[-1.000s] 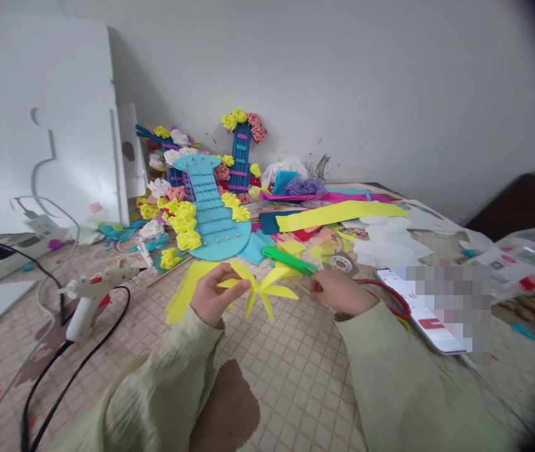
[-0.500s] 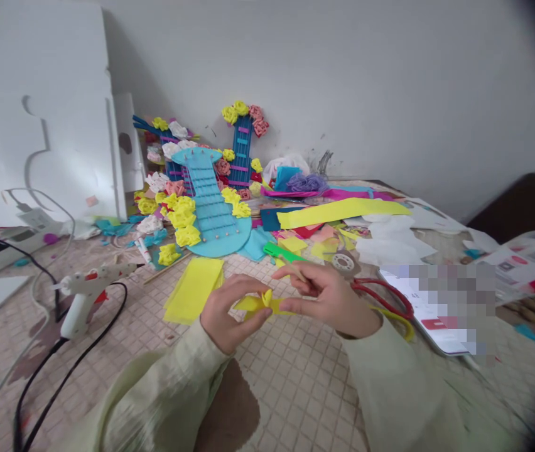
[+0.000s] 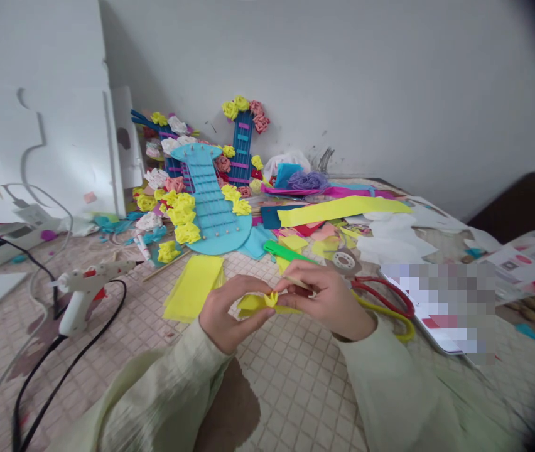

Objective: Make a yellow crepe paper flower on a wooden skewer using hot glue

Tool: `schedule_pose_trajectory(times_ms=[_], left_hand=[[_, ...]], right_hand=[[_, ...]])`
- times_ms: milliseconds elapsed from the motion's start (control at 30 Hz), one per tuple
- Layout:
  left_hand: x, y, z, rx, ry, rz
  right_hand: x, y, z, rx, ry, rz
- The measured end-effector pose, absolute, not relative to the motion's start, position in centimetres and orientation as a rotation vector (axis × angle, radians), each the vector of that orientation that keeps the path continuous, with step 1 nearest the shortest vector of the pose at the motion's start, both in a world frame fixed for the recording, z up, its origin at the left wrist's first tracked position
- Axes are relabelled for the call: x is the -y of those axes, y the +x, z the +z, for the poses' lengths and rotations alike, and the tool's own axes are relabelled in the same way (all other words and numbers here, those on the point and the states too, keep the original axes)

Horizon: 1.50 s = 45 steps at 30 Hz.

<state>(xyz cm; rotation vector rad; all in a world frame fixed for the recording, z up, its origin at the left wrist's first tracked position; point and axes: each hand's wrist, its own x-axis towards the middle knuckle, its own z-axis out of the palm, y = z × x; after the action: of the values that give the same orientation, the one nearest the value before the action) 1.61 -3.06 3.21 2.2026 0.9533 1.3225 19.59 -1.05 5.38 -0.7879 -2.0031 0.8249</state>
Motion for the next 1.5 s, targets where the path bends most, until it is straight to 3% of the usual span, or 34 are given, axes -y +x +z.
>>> schedule_pose_trajectory(times_ms=[367,667,833,1500], left_hand=[[3.2,1.9,3.7,-0.959,1.982,1.336],[3.2,2.1,2.8,-1.071,1.536,1.156],[2.8,2.2,2.7,-1.130,1.438,1.091],[2.4,1.7,2.8,-1.185,1.391,1.119]], right_hand=[[1.2,19.5,5.6,1.956,-0.809,0.921],[1.5,19.2,5.2,1.856,-0.882,1.260],[1.2,19.0,4.6,1.826,-0.969,1.263],[0.4,19.7,4.4,2.374,-0.898,0.338]])
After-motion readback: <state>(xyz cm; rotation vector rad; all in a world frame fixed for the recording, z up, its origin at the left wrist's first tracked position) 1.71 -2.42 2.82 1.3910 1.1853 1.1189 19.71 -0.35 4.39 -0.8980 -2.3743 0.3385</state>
